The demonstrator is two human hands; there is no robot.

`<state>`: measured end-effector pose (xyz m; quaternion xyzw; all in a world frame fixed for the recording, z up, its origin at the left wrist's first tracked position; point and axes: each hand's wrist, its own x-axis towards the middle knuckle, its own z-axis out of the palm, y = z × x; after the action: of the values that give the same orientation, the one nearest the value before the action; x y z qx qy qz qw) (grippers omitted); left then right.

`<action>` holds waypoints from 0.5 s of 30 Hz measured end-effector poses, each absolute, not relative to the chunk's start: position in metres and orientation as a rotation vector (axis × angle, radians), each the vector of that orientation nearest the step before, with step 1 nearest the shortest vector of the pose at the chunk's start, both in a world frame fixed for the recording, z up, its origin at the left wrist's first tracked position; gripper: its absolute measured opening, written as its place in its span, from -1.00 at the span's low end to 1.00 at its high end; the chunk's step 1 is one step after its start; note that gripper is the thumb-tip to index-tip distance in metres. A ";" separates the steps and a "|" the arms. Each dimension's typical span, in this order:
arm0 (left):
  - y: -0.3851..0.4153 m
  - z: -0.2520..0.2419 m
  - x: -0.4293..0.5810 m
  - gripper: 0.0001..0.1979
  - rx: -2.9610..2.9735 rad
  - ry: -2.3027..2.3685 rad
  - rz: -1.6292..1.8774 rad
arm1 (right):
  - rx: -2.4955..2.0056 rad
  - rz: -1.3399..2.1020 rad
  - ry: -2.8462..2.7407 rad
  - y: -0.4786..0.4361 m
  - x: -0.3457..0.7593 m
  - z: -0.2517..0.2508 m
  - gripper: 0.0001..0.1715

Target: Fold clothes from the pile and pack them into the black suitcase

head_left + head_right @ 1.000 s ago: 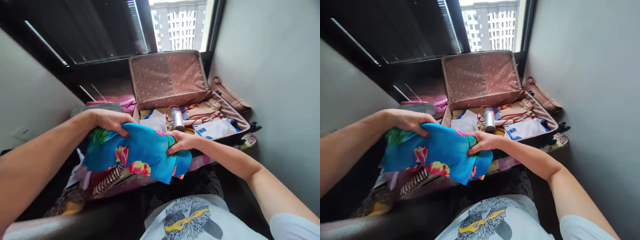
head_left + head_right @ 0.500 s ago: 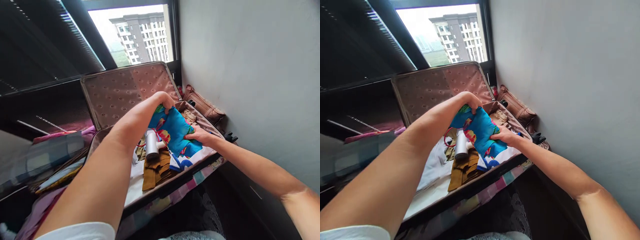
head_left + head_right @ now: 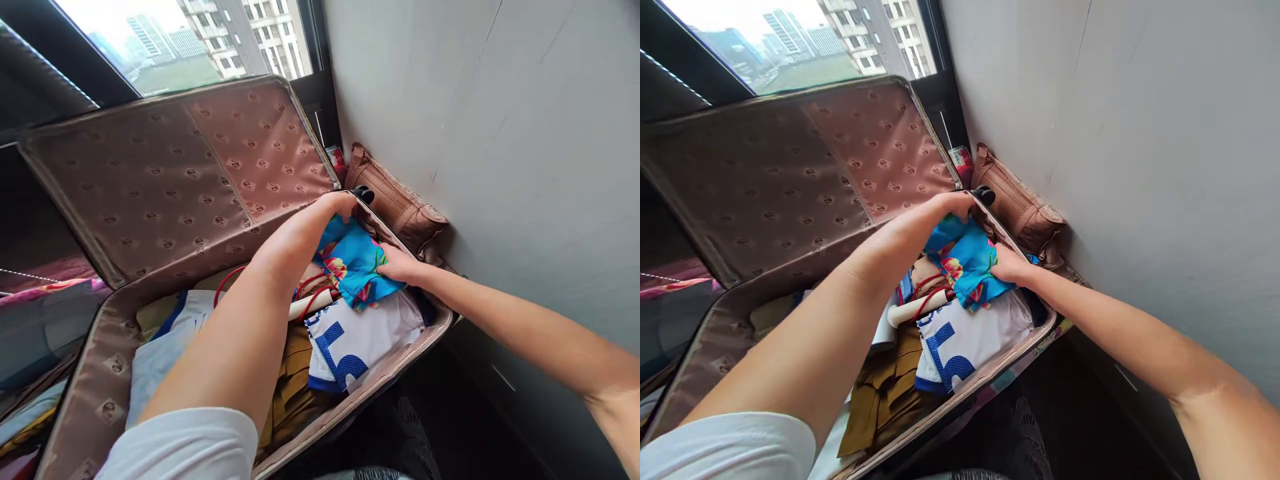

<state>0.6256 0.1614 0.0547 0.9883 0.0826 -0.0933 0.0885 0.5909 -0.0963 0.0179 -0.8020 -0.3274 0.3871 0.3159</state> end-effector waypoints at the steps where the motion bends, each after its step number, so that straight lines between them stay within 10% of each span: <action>1: 0.156 0.047 0.623 -0.75 2.967 0.263 -0.312 | -2.304 0.904 -0.957 -0.097 0.587 0.018 -0.23; 7: 0.129 0.009 0.533 -0.36 2.888 0.750 0.094 | -2.700 0.682 -1.557 -0.107 0.565 0.033 -0.17; 15: 0.069 -0.054 0.498 -0.02 2.825 0.735 -0.229 | -2.800 0.806 -1.912 -0.108 0.558 0.014 -0.08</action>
<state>0.4975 0.0690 -0.0539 0.9593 0.2495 -0.0778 0.1068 0.5579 -0.1080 0.0139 -0.7916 -0.5405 0.2279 -0.1710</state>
